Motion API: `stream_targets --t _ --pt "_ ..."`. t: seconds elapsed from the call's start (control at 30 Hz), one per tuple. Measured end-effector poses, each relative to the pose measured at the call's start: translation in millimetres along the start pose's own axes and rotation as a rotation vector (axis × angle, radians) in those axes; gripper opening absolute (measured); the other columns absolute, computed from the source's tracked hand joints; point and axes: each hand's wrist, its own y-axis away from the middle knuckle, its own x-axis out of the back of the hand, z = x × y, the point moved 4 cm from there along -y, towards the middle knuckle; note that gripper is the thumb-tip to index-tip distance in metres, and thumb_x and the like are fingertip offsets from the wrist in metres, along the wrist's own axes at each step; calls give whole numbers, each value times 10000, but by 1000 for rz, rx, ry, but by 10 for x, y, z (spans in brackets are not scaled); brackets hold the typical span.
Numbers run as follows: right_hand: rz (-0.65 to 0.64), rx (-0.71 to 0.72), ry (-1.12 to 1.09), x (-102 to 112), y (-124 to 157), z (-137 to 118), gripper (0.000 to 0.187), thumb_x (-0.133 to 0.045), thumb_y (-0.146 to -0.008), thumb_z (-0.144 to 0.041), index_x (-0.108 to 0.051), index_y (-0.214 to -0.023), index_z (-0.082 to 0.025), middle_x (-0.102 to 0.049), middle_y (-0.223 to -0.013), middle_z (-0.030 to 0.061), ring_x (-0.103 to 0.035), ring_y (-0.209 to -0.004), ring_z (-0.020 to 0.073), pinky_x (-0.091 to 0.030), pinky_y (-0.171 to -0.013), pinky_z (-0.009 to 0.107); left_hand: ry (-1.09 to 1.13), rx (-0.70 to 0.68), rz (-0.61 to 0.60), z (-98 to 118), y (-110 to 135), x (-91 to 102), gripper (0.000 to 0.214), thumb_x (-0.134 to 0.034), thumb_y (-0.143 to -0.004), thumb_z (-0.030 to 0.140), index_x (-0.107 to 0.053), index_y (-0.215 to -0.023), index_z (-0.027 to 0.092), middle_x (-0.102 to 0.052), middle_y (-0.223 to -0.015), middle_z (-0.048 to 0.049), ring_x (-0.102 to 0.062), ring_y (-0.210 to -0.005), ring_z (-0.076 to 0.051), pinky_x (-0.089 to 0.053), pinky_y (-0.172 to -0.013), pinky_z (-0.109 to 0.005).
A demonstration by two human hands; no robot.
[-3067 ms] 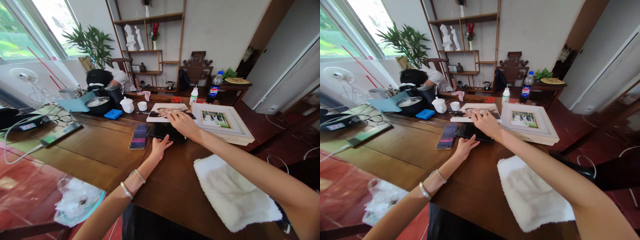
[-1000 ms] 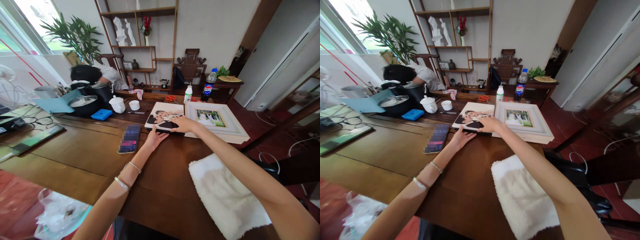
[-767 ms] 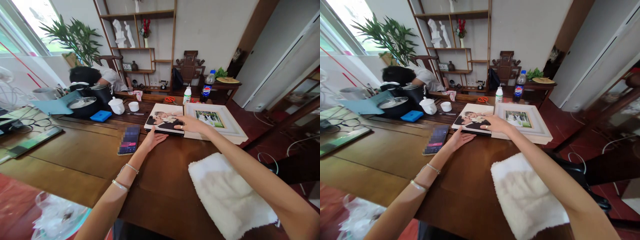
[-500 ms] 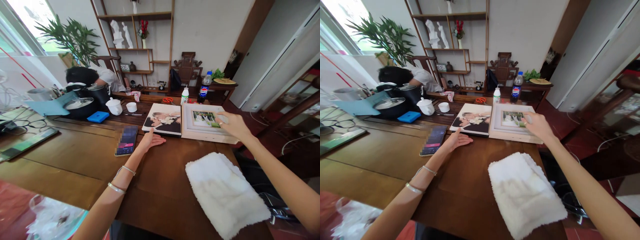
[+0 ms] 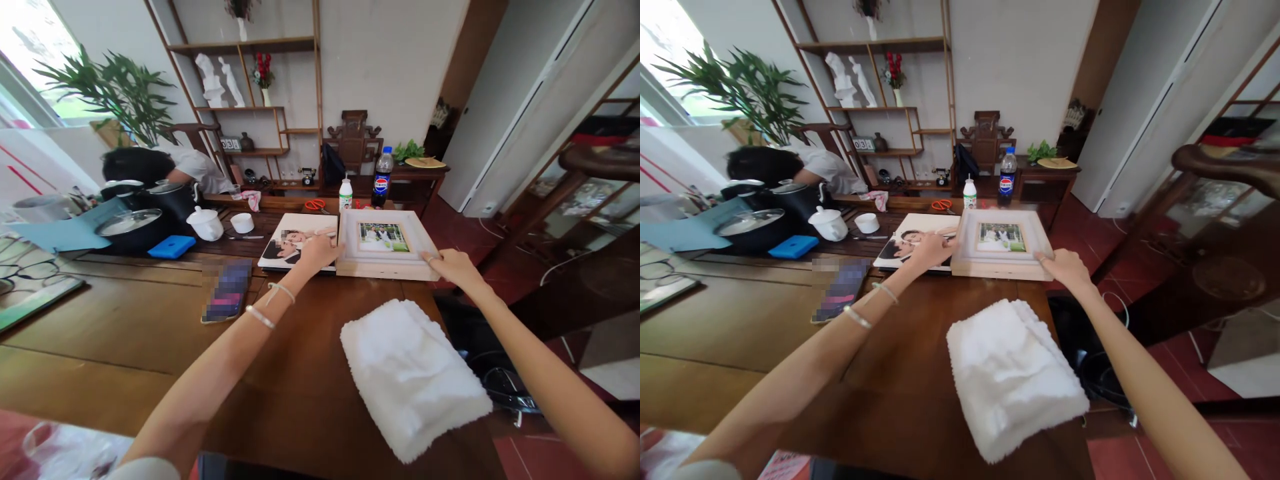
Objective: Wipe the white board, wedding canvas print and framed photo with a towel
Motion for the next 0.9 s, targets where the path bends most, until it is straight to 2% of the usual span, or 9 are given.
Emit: stream_targets --t 0.1,0.17,0.37,0.57,0.63,0.73,0.77,0.83,0.9 --pt "-54 -35 38 -35 -41 45 444 -453 -865 -473 -643 -1003 -96 -653 -991 209 -619 -948 275 -423 -791 332 15 110 51 29 -210 -169 434 -774 -525 246 -370 -377 191 -634 -648 -115 -523 -1112 -390 -367 -934 -436" --pt "-98 -66 72 -77 -82 97 445 -411 -884 -447 -643 -1009 -88 -641 -1033 225 -618 -962 287 -436 -778 343 137 151 70 -5 -278 -268 432 -728 -570 203 -344 -371 187 -634 -692 -138 -441 -1208 -399 -328 -979 -470" --pt "-104 -73 150 -48 -140 160 447 -319 -904 -378 -640 -970 -74 -626 -1060 251 -614 -958 326 -440 -731 366 79 34 58 28 -248 -294 459 -703 -598 195 -306 -369 198 -618 -731 -153 -415 -1228 -404 -266 -1045 -477" --pt "178 61 132 431 237 11 358 -318 -906 -368 -586 -848 -137 -645 -862 173 -608 -805 281 -401 -667 343 176 -45 134 312 96 189 415 -720 -622 250 -372 -402 201 -622 -717 -140 -438 -1203 -418 -269 -1054 -488" --pt "295 119 109 622 437 -97 321 -326 -906 -368 -551 -797 -167 -621 -798 139 -584 -744 263 -387 -644 338 372 -12 160 371 302 378 264 -719 -637 244 -503 -499 179 -648 -745 -115 -488 -1172 -367 -370 -1005 -440" --pt "402 201 27 847 734 -293 303 -342 -908 -401 -481 -709 -220 -558 -691 71 -534 -654 225 -366 -600 323 742 20 41 424 665 552 134 -675 -707 248 -639 -793 153 -687 -812 -68 -620 -1004 -275 -515 -848 -364" --pt "411 229 -18 900 829 -358 313 -355 -905 -425 -458 -683 -231 -533 -654 48 -517 -624 212 -361 -585 317 830 18 4 430 798 607 197 -669 -719 249 -642 -892 157 -697 -836 -54 -644 -955 -254 -537 -812 -348" --pt "378 290 -141 965 1017 -468 342 -372 -901 -466 -437 -652 -241 -494 -600 13 -493 -574 189 -361 -559 308 951 64 115 361 1078 785 233 -668 -728 233 -637 -952 173 -708 -796 -31 -674 -858 -221 -564 -749 -309" --pt "255 383 -289 955 1213 -543 332 -351 -914 -465 -487 -713 -238 -522 -624 8 -514 -578 180 -391 -556 304 973 174 201 236 1374 972 228 -665 -736 235 -644 -955 172 -713 -747 -35 -690 -789 -219 -579 -685 -287"
